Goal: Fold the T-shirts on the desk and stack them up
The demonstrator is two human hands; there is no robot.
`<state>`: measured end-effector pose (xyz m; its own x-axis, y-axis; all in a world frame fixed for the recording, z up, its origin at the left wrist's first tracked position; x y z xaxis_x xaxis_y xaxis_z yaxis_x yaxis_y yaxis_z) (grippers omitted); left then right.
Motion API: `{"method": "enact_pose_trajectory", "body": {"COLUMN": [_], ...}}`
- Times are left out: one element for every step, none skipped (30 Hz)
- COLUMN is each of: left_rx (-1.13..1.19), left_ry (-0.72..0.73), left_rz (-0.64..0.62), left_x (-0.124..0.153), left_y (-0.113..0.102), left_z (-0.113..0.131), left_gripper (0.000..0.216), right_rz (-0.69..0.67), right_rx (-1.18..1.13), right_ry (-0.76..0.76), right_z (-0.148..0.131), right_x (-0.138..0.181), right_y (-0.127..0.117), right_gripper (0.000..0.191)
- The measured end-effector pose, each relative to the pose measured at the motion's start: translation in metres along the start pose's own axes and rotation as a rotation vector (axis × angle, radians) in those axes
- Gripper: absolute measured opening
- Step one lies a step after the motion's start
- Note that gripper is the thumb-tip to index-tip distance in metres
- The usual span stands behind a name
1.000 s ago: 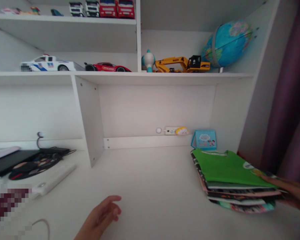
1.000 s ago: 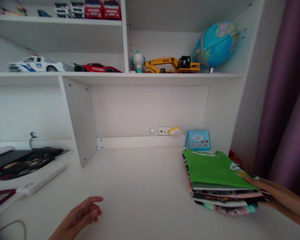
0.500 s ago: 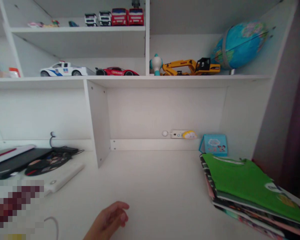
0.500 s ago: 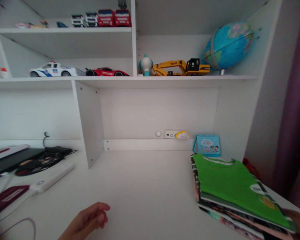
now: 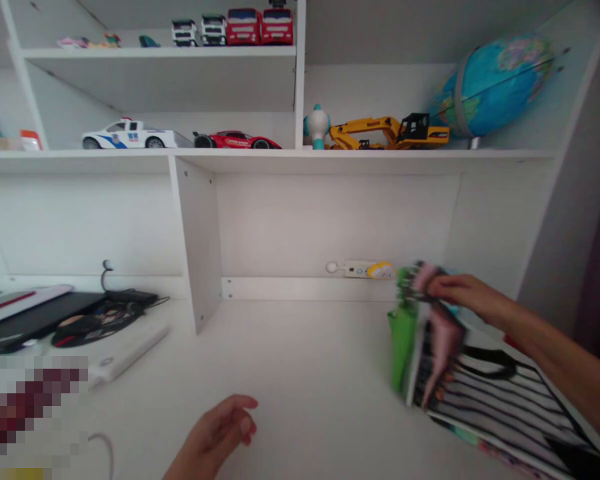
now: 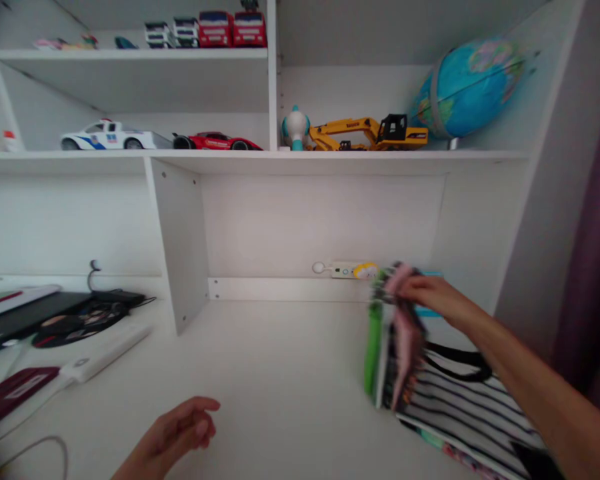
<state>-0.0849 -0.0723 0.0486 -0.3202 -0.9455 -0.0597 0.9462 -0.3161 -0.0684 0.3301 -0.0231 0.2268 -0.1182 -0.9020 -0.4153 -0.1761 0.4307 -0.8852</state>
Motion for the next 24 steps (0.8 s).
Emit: {"method": "enact_pose_trajectory", "body": {"left_rx": [0.004,0.010,0.016,0.023,0.031,0.041,0.050,0.058,0.062,0.060,0.048,0.027,-0.003,-0.040,-0.080,-0.121,-0.159,-0.193,-0.227,-0.271,-0.330,-0.403,-0.486,-0.576], "left_ry": [0.008,0.018,0.030,0.044,0.057,0.072,0.090,0.109,0.125,0.132,0.135,0.132,0.126,0.122,0.121,0.126,0.134,0.143,0.151,0.161,0.173,0.193,0.220,0.251], "left_rz": [0.036,0.080,0.136,0.205,0.281,0.360,0.438,0.514,0.577,0.627,0.666,0.693,0.703,0.698,0.682,0.661,0.633,0.605,0.582,0.564,0.544,0.511,0.458,0.385], "left_x": [-0.001,-0.002,-0.002,-0.001,0.001,0.004,0.008,0.012,0.016,0.020,0.022,0.024,0.025,0.025,0.024,0.022,0.021,0.018,0.016,0.013,0.010,0.005,-0.001,-0.009], "left_y": [-0.005,-0.011,-0.018,-0.026,-0.036,-0.045,-0.054,-0.063,-0.072,-0.080,-0.087,-0.095,-0.102,-0.107,-0.112,-0.116,-0.118,-0.119,-0.118,-0.116,-0.111,-0.102,-0.091,-0.075], "left_z": [0.001,0.002,0.003,0.005,0.007,0.010,0.013,0.017,0.020,0.022,0.023,0.023,0.022,0.021,0.020,0.019,0.018,0.019,0.020,0.022,0.026,0.031,0.038,0.044], "left_gripper": [0.046,0.047,0.048,0.049,0.051,0.052,0.053,0.053,0.053,0.052,0.051,0.051,0.051,0.050,0.050,0.049,0.048,0.046,0.044,0.041,0.038,0.033,0.029,0.026], "right_rz": [-0.014,0.011,0.046,0.088,0.067,-0.021,-0.115,-0.166,-0.223,-0.269,-0.308,-0.347,-0.381,-0.409,-0.431,-0.449,-0.466,-0.482,-0.498,-0.517,-0.541,-0.572,-0.604,-0.630], "right_rx": [-0.061,-0.096,-0.140,-0.219,-0.257,-0.245,-0.209,-0.203,-0.190,-0.182,-0.176,-0.159,-0.132,-0.092,-0.040,0.024,0.093,0.163,0.228,0.280,0.321,0.347,0.356,0.348], "right_ry": [-0.081,-0.124,-0.169,-0.238,-0.314,-0.375,-0.408,-0.433,-0.455,-0.472,-0.487,-0.497,-0.498,-0.486,-0.458,-0.413,-0.354,-0.286,-0.214,-0.150,-0.094,-0.053,-0.028,-0.019], "right_z": [-0.036,-0.073,-0.113,-0.156,-0.200,-0.241,-0.276,-0.306,-0.329,-0.345,-0.354,-0.357,-0.352,-0.340,-0.321,-0.296,-0.266,-0.231,-0.195,-0.159,-0.126,-0.096,-0.073,-0.056], "right_x": [-0.020,-0.041,-0.061,-0.077,-0.088,-0.094,-0.095,-0.091,-0.083,-0.074,-0.064,-0.056,-0.050,-0.046,-0.046,-0.046,-0.048,-0.048,-0.047,-0.044,-0.039,-0.032,-0.024,-0.016], "right_y": [-0.010,-0.022,-0.032,-0.040,-0.039,-0.028,-0.013,0.002,0.021,0.039,0.057,0.075,0.090,0.103,0.114,0.123,0.129,0.134,0.137,0.139,0.142,0.145,0.149,0.154], "right_gripper": [0.029,0.030,0.029,0.028,0.025,0.022,0.020,0.018,0.018,0.018,0.021,0.025,0.028,0.028,0.026,0.024,0.022,0.023,0.023,0.024,0.023,0.022,0.021,0.023]}}
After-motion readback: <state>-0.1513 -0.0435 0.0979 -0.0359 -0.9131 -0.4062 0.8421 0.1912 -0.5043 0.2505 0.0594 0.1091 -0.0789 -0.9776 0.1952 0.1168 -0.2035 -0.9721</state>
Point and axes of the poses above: each hand's wrist, its own x-axis away from the middle knuckle, its own y-axis out of the palm, z = x × y, the point moved 7 cm from there along -x, towards the middle knuckle, and after that the axes turned 11 degrees about x, right-handed, at the moved point
